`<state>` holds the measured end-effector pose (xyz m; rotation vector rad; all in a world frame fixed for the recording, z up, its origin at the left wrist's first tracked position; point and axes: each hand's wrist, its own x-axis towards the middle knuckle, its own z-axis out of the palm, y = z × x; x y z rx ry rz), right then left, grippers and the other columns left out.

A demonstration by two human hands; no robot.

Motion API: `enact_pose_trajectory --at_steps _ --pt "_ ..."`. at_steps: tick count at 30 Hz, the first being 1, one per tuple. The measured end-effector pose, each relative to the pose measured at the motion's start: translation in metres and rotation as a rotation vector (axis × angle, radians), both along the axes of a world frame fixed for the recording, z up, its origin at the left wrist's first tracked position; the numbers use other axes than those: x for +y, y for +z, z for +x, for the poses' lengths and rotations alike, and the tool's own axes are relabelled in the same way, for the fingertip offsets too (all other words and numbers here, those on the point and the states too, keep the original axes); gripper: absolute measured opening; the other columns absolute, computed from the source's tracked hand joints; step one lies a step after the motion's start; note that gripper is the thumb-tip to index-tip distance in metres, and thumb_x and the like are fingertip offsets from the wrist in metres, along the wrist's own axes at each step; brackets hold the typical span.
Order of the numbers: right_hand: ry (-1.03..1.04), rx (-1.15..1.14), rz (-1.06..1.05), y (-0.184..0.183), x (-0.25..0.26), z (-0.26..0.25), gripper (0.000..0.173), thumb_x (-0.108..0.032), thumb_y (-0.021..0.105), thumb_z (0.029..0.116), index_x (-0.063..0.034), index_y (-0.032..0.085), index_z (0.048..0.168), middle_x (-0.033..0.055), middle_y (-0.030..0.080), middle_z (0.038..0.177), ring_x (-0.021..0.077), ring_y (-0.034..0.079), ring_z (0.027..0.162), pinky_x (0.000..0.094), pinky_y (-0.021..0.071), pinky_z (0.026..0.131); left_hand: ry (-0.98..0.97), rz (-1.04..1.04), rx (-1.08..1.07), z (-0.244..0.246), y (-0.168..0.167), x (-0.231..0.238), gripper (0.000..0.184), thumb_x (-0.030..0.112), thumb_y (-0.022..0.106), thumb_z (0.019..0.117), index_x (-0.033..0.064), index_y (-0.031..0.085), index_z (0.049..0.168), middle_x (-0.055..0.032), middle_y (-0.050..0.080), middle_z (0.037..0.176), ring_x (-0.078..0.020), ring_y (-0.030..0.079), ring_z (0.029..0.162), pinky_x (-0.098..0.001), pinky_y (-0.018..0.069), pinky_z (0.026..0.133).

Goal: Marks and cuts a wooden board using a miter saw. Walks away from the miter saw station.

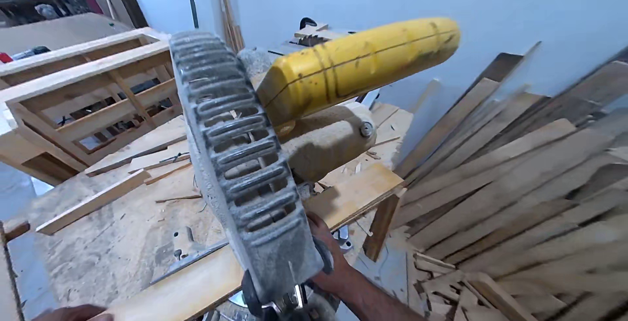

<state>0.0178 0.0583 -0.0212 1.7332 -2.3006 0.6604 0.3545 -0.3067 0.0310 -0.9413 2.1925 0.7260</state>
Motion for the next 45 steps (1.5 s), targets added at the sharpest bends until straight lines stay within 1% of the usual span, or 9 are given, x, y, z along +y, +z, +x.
enact_pose_trajectory --at_steps 6,11,14,16,18,23,34,40,45 --pt "-0.081 -0.101 -0.31 0.038 0.024 -0.012 0.062 -0.067 0.059 0.0931 -0.012 0.072 0.12 0.0162 0.072 0.122 0.0352 0.065 0.119 0.0602 0.049 0.104 -0.117 -0.004 -0.047 -0.081 -0.029 0.032 0.097 0.09 0.045 0.0822 0.0023 0.071 0.115 -0.024 0.071 0.104 -0.0401 0.069 0.102 -0.0638 0.0513 0.093" --pt "-0.103 0.185 -0.646 0.216 0.086 -0.026 0.058 -0.048 0.066 0.0965 -0.0145 0.056 0.142 0.0053 0.059 0.147 0.0205 0.056 0.135 0.0423 0.0505 0.111 -0.092 0.088 -0.107 -0.096 -0.027 0.034 0.104 0.092 0.032 0.0843 -0.0016 0.069 0.111 -0.0243 0.068 0.099 -0.0374 0.067 0.095 -0.0608 0.0515 0.086" --pt "-0.119 0.335 -0.477 0.302 0.063 -0.048 0.083 -0.065 0.068 0.0864 -0.0077 0.055 0.145 0.0148 0.059 0.14 0.0243 0.056 0.13 0.0491 0.0457 0.11 -0.026 0.084 -0.055 -0.092 -0.029 0.037 0.103 0.092 0.034 0.084 -0.0027 0.068 0.104 -0.0232 0.067 0.092 -0.0364 0.066 0.087 -0.0607 0.0521 0.081" --pt "-0.066 0.32 -0.194 0.333 0.025 -0.045 0.076 -0.076 0.064 0.0821 -0.0205 0.064 0.134 0.004 0.069 0.122 0.0159 0.064 0.111 0.0468 0.0531 0.093 -0.001 0.036 -0.027 -0.09 -0.034 0.038 0.101 0.092 0.035 0.0836 -0.002 0.068 0.1 -0.0224 0.066 0.089 -0.0366 0.066 0.083 -0.0614 0.052 0.078" --pt "-0.017 0.297 0.052 0.345 -0.002 -0.045 0.058 -0.077 0.067 0.0743 -0.0288 0.068 0.107 -0.0096 0.066 0.087 0.0052 0.063 0.078 0.0356 0.0516 0.064 0.013 0.009 -0.02 -0.089 -0.035 0.039 0.101 0.093 0.037 0.0826 -0.002 0.069 0.1 -0.0232 0.067 0.091 -0.0377 0.067 0.086 -0.063 0.0523 0.079" --pt "-0.026 0.108 0.449 0.357 -0.01 -0.026 0.044 -0.069 0.082 0.0649 -0.0306 0.069 0.082 -0.0103 0.059 0.059 0.0044 0.057 0.051 0.0321 0.0477 0.042 0.038 0.024 0.004 -0.084 -0.029 0.043 0.095 0.09 0.038 0.085 0.0004 0.069 0.097 -0.0199 0.067 0.089 -0.0342 0.067 0.086 -0.0599 0.0522 0.079" --pt "0.054 0.095 0.648 0.329 0.013 -0.023 0.067 -0.093 0.065 0.0607 -0.04 0.067 0.101 -0.018 0.064 0.073 -0.0037 0.06 0.061 0.0279 0.0559 0.05 0.038 0.041 0.043 -0.069 -0.026 0.04 0.089 0.088 0.04 0.0858 0.0056 0.071 0.101 -0.0154 0.069 0.092 -0.0294 0.068 0.089 -0.0562 0.0531 0.082" --pt "0.052 0.24 0.458 0.317 0.021 -0.013 0.031 -0.058 0.076 0.0708 -0.0398 0.067 0.094 -0.0185 0.059 0.066 -0.0023 0.056 0.054 0.0269 0.0474 0.043 0.077 0.014 0.054 -0.066 -0.034 0.039 0.088 0.09 0.042 0.0833 0.0084 0.072 0.099 -0.0119 0.07 0.087 -0.0256 0.069 0.083 -0.0524 0.0553 0.077" --pt "0.016 0.293 0.389 0.308 0.025 -0.009 0.027 -0.049 0.08 0.0698 -0.0377 0.067 0.091 -0.0173 0.06 0.066 -0.0001 0.057 0.054 0.0293 0.0484 0.043 0.075 0.011 0.07 -0.067 -0.038 0.039 0.09 0.092 0.041 0.0814 0.0085 0.072 0.094 -0.0106 0.069 0.082 -0.0241 0.069 0.078 -0.0499 0.0559 0.073"
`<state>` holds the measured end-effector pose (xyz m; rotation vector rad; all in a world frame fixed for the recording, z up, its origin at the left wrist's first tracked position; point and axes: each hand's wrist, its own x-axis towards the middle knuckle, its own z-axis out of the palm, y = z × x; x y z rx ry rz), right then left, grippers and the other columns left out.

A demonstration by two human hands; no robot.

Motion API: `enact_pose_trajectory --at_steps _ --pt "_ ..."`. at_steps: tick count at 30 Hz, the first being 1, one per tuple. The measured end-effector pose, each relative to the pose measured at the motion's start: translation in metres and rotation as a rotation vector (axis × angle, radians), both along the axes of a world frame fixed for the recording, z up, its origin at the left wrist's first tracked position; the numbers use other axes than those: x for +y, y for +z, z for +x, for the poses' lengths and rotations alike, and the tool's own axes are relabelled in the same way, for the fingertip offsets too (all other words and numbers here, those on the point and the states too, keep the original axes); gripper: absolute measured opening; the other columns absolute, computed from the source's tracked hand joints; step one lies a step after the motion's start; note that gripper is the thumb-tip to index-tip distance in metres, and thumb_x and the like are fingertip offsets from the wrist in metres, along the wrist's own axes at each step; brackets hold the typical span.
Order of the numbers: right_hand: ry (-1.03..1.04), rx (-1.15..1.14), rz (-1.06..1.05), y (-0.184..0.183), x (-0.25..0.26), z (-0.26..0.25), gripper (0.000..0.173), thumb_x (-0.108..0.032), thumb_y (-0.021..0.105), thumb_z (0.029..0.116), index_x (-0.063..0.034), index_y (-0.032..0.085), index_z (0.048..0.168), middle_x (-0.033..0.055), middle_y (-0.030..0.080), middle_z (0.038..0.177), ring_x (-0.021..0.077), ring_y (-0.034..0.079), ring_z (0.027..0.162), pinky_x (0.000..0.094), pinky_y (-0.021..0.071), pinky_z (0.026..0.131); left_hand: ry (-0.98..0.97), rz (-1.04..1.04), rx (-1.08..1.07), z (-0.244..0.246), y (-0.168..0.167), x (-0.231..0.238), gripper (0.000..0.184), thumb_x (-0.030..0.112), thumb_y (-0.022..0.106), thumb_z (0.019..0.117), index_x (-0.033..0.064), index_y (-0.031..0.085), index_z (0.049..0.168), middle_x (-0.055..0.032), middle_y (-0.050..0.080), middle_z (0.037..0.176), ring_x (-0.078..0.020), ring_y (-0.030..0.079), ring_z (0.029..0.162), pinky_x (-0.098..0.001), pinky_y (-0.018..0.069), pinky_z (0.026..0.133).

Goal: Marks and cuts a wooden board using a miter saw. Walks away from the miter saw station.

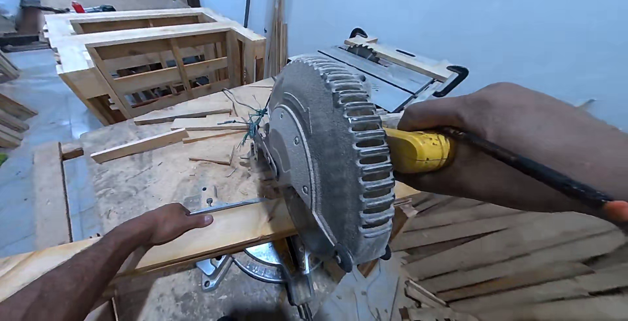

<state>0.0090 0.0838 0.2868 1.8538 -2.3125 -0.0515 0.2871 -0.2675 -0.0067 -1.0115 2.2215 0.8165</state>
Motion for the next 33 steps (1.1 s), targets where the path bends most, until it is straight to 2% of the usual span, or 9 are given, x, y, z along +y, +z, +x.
enact_pose_trajectory --at_steps 7,19,33 --pt "-0.02 0.0 -0.007 -0.006 0.006 0.002 0.028 -0.05 0.079 0.0702 -0.0384 0.065 0.091 -0.0175 0.059 0.065 0.0008 0.057 0.054 0.0311 0.0483 0.043 0.0 0.006 -0.023 -0.003 0.001 0.0 0.093 0.093 0.041 0.0799 0.0083 0.072 0.099 -0.0106 0.071 0.087 -0.0238 0.07 0.083 -0.0505 0.0568 0.077" --pt "-0.037 0.037 -0.025 -0.02 0.017 0.012 0.031 -0.053 0.078 0.0678 -0.0368 0.062 0.089 -0.017 0.055 0.063 0.0027 0.056 0.053 0.0336 0.0456 0.044 0.001 -0.001 -0.023 -0.003 0.002 0.002 0.092 0.092 0.041 0.081 0.0073 0.072 0.098 -0.0117 0.071 0.086 -0.0251 0.07 0.082 -0.0516 0.0566 0.077" --pt "-0.026 0.036 -0.028 -0.022 0.019 0.012 0.029 -0.053 0.076 0.0695 -0.0374 0.063 0.09 -0.0173 0.056 0.064 0.0027 0.057 0.055 0.0329 0.0454 0.045 -0.001 -0.01 -0.01 -0.002 -0.001 0.0 0.091 0.093 0.04 0.0798 0.0091 0.072 0.095 -0.0096 0.071 0.084 -0.0234 0.07 0.08 -0.0496 0.0572 0.075"
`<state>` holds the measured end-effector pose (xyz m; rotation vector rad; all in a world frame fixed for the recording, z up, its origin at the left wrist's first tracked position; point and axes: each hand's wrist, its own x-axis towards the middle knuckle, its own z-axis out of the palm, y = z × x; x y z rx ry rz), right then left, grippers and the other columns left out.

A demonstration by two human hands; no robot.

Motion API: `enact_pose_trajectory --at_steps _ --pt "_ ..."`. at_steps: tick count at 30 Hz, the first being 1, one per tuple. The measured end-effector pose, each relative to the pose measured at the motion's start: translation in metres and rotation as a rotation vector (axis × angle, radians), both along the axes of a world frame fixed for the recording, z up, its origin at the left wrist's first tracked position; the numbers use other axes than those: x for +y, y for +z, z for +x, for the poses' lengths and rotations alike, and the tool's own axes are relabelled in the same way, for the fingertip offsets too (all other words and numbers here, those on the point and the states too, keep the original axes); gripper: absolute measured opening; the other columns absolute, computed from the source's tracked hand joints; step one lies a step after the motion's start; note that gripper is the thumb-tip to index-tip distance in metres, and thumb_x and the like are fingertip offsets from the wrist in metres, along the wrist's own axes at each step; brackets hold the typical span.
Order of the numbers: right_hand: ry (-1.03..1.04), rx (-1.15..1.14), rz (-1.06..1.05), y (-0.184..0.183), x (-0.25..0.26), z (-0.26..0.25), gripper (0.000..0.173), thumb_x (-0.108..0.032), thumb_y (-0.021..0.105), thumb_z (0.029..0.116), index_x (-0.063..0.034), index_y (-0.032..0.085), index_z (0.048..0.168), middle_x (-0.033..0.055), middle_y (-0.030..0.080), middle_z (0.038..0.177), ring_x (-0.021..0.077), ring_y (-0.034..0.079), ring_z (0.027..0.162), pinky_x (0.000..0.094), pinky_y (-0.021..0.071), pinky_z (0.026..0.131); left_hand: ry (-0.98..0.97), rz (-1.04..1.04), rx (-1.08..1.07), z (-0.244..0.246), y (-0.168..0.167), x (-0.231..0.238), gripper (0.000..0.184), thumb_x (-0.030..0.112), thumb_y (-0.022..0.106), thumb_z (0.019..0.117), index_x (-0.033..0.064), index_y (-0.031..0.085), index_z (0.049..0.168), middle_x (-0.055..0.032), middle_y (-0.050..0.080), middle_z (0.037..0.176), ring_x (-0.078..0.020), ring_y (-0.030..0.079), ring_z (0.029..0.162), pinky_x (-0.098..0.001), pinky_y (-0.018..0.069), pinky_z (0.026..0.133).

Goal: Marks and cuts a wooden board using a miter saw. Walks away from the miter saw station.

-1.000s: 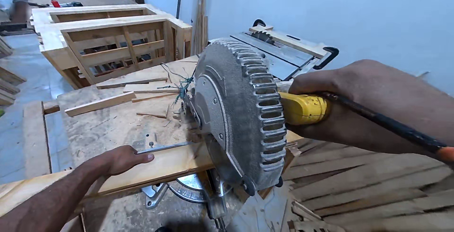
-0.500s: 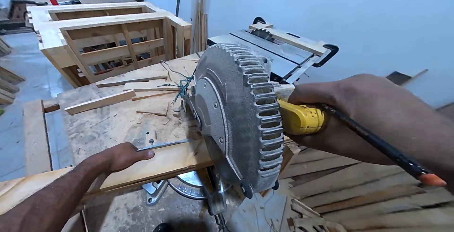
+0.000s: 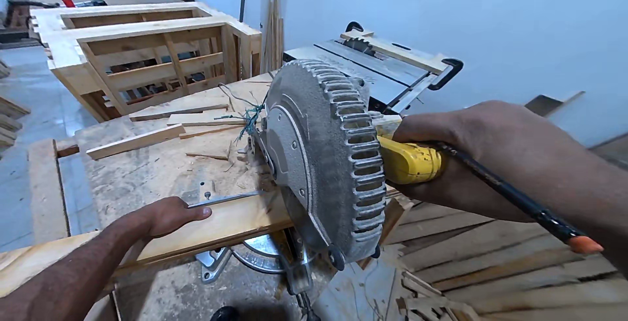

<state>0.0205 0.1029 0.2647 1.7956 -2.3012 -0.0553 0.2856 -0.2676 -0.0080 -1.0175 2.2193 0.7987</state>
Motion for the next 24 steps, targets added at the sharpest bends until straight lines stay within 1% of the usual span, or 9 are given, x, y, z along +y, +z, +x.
enact_pose_trajectory --at_steps 7,13,15,17,19,21,22,23,24 --pt "0.001 0.001 -0.024 -0.002 0.001 0.002 0.03 -0.052 0.077 0.0677 -0.0366 0.063 0.089 -0.0171 0.056 0.064 0.0029 0.056 0.054 0.0334 0.0447 0.044 0.02 0.002 0.002 0.0 0.001 0.002 0.092 0.093 0.041 0.0794 0.0087 0.073 0.097 -0.0106 0.071 0.085 -0.0242 0.07 0.081 -0.0507 0.0572 0.076" --pt "-0.005 0.02 -0.016 -0.003 0.001 0.001 0.031 -0.052 0.078 0.067 -0.0373 0.062 0.089 -0.0172 0.056 0.064 0.0033 0.056 0.054 0.0349 0.0458 0.045 -0.02 -0.023 -0.02 -0.001 0.004 0.002 0.095 0.093 0.037 0.0815 0.0065 0.073 0.1 -0.0138 0.072 0.091 -0.0282 0.071 0.089 -0.0555 0.0563 0.082" --pt "-0.009 0.027 -0.015 -0.003 0.002 0.001 0.031 -0.053 0.078 0.0679 -0.0373 0.062 0.089 -0.0173 0.056 0.064 0.0032 0.057 0.055 0.0345 0.0456 0.045 -0.042 -0.074 -0.014 0.0 0.004 0.003 0.094 0.094 0.037 0.0802 0.0105 0.074 0.102 -0.0125 0.073 0.094 -0.0281 0.071 0.093 -0.0566 0.056 0.085" --pt "-0.024 0.026 -0.002 -0.003 0.001 0.002 0.032 -0.052 0.08 0.068 -0.0372 0.063 0.09 -0.017 0.056 0.064 0.0036 0.057 0.055 0.0347 0.046 0.046 -0.064 -0.139 0.01 0.0 0.008 0.008 0.086 0.092 0.039 0.0818 0.0187 0.074 0.11 -0.0091 0.073 0.102 -0.0276 0.07 0.1 -0.0588 0.0545 0.09" --pt "-0.025 0.025 -0.004 -0.003 0.002 0.002 0.031 -0.052 0.08 0.0679 -0.0374 0.063 0.089 -0.0169 0.056 0.064 0.0036 0.057 0.055 0.0344 0.0457 0.045 -0.059 -0.203 0.086 0.0 0.014 0.02 0.071 0.083 0.047 0.0881 0.0246 0.071 0.122 -0.0075 0.074 0.107 -0.0281 0.07 0.104 -0.0598 0.0547 0.091" --pt "-0.005 0.02 -0.012 -0.003 0.002 0.001 0.031 -0.052 0.08 0.0678 -0.0369 0.063 0.09 -0.0169 0.056 0.064 0.0037 0.057 0.055 0.0341 0.0458 0.045 -0.02 -0.221 0.227 -0.001 0.014 0.038 0.053 0.062 0.057 0.0968 0.0243 0.066 0.132 -0.0084 0.073 0.114 -0.0288 0.07 0.106 -0.0594 0.0545 0.092" --pt "-0.001 0.018 -0.016 -0.003 0.002 0.001 0.031 -0.052 0.08 0.0676 -0.0366 0.063 0.09 -0.0168 0.056 0.064 0.0037 0.057 0.055 0.0339 0.0456 0.045 0.011 -0.215 0.294 -0.003 0.012 0.048 0.044 0.05 0.058 0.1002 0.0246 0.065 0.135 -0.008 0.071 0.117 -0.0282 0.069 0.107 -0.0587 0.0538 0.093" --pt "0.0 0.016 -0.016 -0.003 0.002 0.001 0.031 -0.052 0.079 0.0676 -0.0365 0.063 0.09 -0.0168 0.056 0.064 0.0036 0.057 0.054 0.0339 0.0456 0.045 0.04 -0.24 0.346 -0.004 0.008 0.057 0.039 0.043 0.056 0.1008 0.026 0.065 0.135 -0.006 0.071 0.118 -0.0267 0.068 0.107 -0.0578 0.0534 0.093" --pt "0.001 0.013 -0.016 -0.003 0.002 0.001 0.031 -0.052 0.079 0.0677 -0.0368 0.063 0.09 -0.0171 0.056 0.063 0.0033 0.057 0.054 0.0339 0.0455 0.045 0.064 -0.311 0.396 -0.005 0.002 0.064 0.037 0.041 0.055 0.0985 0.0263 0.069 0.129 -0.0038 0.073 0.115 -0.0254 0.069 0.105 -0.057 0.0538 0.09"
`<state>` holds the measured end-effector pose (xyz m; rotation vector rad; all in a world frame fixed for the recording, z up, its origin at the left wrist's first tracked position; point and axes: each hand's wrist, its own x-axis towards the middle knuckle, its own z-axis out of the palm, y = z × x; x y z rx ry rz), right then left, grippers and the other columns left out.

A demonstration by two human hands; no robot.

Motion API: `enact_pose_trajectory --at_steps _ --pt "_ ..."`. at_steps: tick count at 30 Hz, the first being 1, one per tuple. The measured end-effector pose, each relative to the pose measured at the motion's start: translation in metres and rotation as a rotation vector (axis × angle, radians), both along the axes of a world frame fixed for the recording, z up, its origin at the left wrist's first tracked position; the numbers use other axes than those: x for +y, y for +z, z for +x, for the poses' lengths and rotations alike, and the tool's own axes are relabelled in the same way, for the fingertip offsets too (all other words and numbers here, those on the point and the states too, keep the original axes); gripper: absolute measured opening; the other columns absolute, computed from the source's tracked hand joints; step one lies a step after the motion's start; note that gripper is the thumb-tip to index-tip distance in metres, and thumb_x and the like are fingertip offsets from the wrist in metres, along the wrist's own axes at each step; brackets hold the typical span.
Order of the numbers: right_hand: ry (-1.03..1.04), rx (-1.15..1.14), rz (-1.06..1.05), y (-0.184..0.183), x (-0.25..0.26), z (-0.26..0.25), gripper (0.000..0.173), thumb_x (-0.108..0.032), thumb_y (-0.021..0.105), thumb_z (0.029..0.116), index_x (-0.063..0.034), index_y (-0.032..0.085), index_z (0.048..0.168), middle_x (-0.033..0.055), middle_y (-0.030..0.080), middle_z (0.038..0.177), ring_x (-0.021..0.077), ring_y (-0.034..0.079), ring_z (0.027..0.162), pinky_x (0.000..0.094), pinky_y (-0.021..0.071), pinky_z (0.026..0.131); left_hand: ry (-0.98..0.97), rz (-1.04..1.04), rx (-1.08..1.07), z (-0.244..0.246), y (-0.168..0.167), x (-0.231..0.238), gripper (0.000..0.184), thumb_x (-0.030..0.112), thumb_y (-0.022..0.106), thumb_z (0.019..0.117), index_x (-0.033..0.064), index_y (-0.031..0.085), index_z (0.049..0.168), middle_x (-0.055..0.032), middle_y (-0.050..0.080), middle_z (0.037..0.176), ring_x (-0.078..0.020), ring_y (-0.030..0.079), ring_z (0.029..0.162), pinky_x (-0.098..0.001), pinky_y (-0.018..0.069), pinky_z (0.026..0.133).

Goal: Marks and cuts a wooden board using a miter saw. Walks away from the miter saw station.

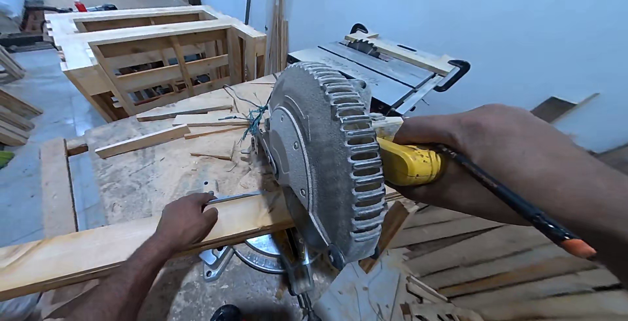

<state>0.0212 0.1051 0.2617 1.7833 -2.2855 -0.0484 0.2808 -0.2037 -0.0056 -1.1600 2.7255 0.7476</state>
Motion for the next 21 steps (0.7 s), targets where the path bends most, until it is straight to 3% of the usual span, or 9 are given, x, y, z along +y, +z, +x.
enact_pose_trajectory --at_steps 2,5,12,17,21 --pt "0.013 -0.005 -0.007 -0.001 0.0 -0.001 0.03 -0.052 0.077 0.0675 -0.0376 0.062 0.089 -0.0177 0.055 0.063 0.0027 0.056 0.053 0.034 0.0453 0.044 0.036 -0.128 0.067 0.0 -0.009 0.007 0.041 0.052 0.054 0.0965 0.0242 0.074 0.118 -0.0019 0.074 0.104 -0.0233 0.07 0.095 -0.0552 0.0547 0.085" --pt "0.035 -0.01 -0.023 -0.002 0.002 -0.003 0.031 -0.052 0.076 0.0673 -0.0363 0.063 0.09 -0.017 0.055 0.063 0.0029 0.056 0.052 0.0344 0.0451 0.043 0.058 -0.185 0.061 -0.001 -0.015 0.008 0.054 0.069 0.052 0.0941 0.0255 0.075 0.115 0.0003 0.075 0.097 -0.0208 0.07 0.09 -0.0539 0.0548 0.085" --pt "0.005 -0.012 -0.044 -0.006 0.007 0.002 0.03 -0.05 0.075 0.0687 -0.0339 0.062 0.091 -0.0146 0.056 0.066 0.0066 0.058 0.055 0.0382 0.0466 0.044 0.058 -0.217 0.064 0.0 -0.019 0.008 0.057 0.074 0.048 0.0934 0.0286 0.076 0.114 0.0046 0.076 0.101 -0.015 0.07 0.097 -0.0532 0.0472 0.104" --pt "0.036 -0.052 -0.17 -0.029 0.019 -0.018 0.035 -0.055 0.074 0.0685 -0.0322 0.064 0.093 -0.0126 0.058 0.067 0.0077 0.058 0.055 0.0377 0.0458 0.042 0.061 -0.209 0.075 0.001 -0.019 0.008 0.057 0.075 0.047 0.0927 0.0318 0.076 0.115 0.008 0.076 0.106 -0.0115 0.069 0.103 -0.0532 0.0437 0.11" --pt "0.026 -0.036 -0.134 -0.027 0.017 -0.008 0.033 -0.051 0.074 0.0702 -0.0287 0.064 0.092 -0.0107 0.059 0.072 0.0095 0.061 0.061 0.038 0.049 0.048 0.058 -0.214 0.075 0.0 -0.02 0.008 0.056 0.075 0.046 0.0929 0.0321 0.076 0.113 0.0085 0.075 0.102 -0.0102 0.069 0.101 -0.0533 0.0422 0.112"
